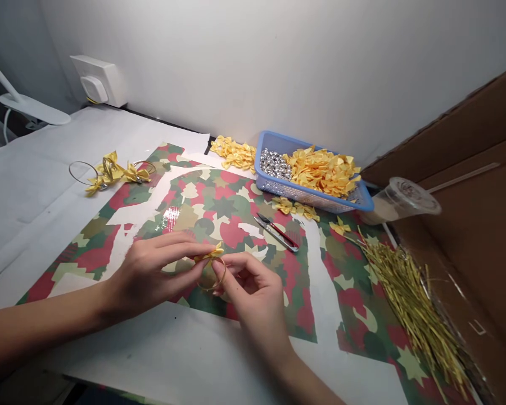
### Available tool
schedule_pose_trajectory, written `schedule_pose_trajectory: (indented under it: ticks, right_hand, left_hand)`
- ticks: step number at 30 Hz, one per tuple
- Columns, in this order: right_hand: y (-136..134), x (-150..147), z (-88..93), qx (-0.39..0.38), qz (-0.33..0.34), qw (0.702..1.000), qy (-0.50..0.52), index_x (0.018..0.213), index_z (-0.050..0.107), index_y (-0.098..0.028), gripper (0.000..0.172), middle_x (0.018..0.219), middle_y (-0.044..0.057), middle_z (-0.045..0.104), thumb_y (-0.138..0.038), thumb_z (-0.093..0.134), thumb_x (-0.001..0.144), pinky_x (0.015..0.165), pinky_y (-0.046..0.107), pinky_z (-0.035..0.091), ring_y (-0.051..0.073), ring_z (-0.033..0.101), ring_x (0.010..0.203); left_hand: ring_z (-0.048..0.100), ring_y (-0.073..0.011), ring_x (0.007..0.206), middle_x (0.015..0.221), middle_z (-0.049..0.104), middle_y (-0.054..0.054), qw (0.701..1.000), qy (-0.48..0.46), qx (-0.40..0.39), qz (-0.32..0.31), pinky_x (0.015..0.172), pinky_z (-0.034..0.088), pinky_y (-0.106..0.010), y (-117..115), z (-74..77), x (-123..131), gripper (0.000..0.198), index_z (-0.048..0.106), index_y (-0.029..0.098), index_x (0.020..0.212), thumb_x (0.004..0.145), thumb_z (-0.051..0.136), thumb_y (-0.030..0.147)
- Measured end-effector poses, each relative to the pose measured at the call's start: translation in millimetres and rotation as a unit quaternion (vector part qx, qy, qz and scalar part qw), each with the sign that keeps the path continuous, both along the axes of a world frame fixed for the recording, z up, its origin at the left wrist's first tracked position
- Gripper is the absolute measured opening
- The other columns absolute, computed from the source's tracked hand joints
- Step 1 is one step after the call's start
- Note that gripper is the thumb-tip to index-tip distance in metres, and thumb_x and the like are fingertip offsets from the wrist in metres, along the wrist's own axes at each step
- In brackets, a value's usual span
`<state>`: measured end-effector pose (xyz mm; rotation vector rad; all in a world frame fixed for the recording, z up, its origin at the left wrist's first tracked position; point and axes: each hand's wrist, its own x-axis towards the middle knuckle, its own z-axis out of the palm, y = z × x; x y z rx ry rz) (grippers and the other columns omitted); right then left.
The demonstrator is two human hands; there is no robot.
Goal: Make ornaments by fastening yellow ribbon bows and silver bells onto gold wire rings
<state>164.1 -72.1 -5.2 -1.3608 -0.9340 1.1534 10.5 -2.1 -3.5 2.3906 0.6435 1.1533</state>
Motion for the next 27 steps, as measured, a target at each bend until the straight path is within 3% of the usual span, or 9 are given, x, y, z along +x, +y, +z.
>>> schedule_pose_trajectory:
  ticks: [17, 27]
  right_hand:
    - [2.6, 0.8, -2.0, -0.054, -0.028, 0.997, 0.055, 0.073, 0.067, -0.018, 0.025, 0.048, -0.005, 0.055, -0.040, 0.078, 0.067, 0.045, 0.015, 0.050, 0.006, 0.054, 0.043]
    - [1.9, -4.3, 2.6, -0.116, -0.059, 0.988, 0.077, 0.075, 0.064, -0.018, 0.034, 0.041, -0.009, 0.047, -0.046, 0.079, 0.063, 0.030, 0.010, 0.036, 0.004, 0.046, 0.032]
  left_hand:
    - [0.067, -0.0122, 0.069, 0.078, 0.072, -0.005, 0.999, 0.010, 0.024, 0.019, 0.066, 0.056, -0.020, -3.3, -0.6, 2.3, 0.011, 0.066, 0.013, 0.088, 0.082, 0.057, 0.009]
    - [0.065, -0.0112, 0.064, 0.074, 0.070, -0.004, 0.997, 0.002, 0.070, 0.025, 0.061, 0.056, -0.020, -2.0, -4.1, 3.6, 0.010, 0.066, 0.013, 0.086, 0.082, 0.057, 0.009]
